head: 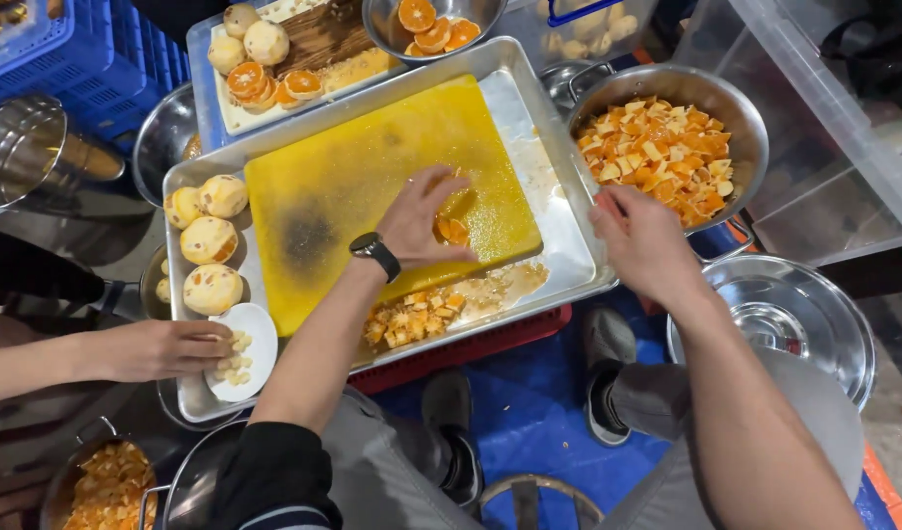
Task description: Slicing and dicing oranges on a cutting board using a knife in a food preparation setting.
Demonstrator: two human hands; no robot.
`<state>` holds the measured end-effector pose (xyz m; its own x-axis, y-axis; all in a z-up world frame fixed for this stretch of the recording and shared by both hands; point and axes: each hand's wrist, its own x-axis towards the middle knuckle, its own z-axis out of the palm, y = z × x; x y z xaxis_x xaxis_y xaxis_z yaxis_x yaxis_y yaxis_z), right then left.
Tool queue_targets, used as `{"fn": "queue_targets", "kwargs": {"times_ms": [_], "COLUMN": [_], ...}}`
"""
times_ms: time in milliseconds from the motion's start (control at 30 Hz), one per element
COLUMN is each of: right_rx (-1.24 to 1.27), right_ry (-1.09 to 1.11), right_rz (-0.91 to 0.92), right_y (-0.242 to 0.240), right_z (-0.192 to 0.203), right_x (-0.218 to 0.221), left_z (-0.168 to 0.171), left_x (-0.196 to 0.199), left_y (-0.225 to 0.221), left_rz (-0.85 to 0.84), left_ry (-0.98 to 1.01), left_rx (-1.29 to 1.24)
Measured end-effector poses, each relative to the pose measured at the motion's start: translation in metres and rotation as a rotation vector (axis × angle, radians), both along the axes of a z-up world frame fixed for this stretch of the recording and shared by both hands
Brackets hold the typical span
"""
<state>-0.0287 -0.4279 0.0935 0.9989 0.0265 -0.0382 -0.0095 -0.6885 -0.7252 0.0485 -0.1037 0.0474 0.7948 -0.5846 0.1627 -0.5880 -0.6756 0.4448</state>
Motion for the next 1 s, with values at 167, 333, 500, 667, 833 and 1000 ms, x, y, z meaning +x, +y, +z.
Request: {"fn": "queue_targets", "kwargs": {"times_ms": [167,333,500,667,833,1000], "right_rx": [0.185,0.286,0.414,0.597,0.734,0.768], "right_ry": [0.056,0.294,0.403,0.433,0.484,0.41], "right_rz": [0.098,0.096,0.156,0.148,0.13,0.04], "right_y": [0.025,0.046,0.065,0.082,0.096,0.069], "right_z": [-0.01,-0.015,-0.035,-0.038,-0.036,0.018], "right_x": [-0.001,0.006,0.009,-0.001,-0.006,-0.013], "left_z": [-0.022,-0.027,-0.038,-0.073,-0.083,-0.015], "left_x": [0.012,0.011,0.017,0.044,0.056,0.063], "left_y": [-0.004,-0.032,-0.082,-0.095,-0.078,-0.119], "left_rz": [0.179,0.545,0.899,1.009,1.122,0.835], "left_ry": [-0.078,-0.035,0.037,-0.172,-0.242,-0.347], "left_rx": [-0.025,-0.097,-0.39,-0.603,-0.899,-1.036]}}
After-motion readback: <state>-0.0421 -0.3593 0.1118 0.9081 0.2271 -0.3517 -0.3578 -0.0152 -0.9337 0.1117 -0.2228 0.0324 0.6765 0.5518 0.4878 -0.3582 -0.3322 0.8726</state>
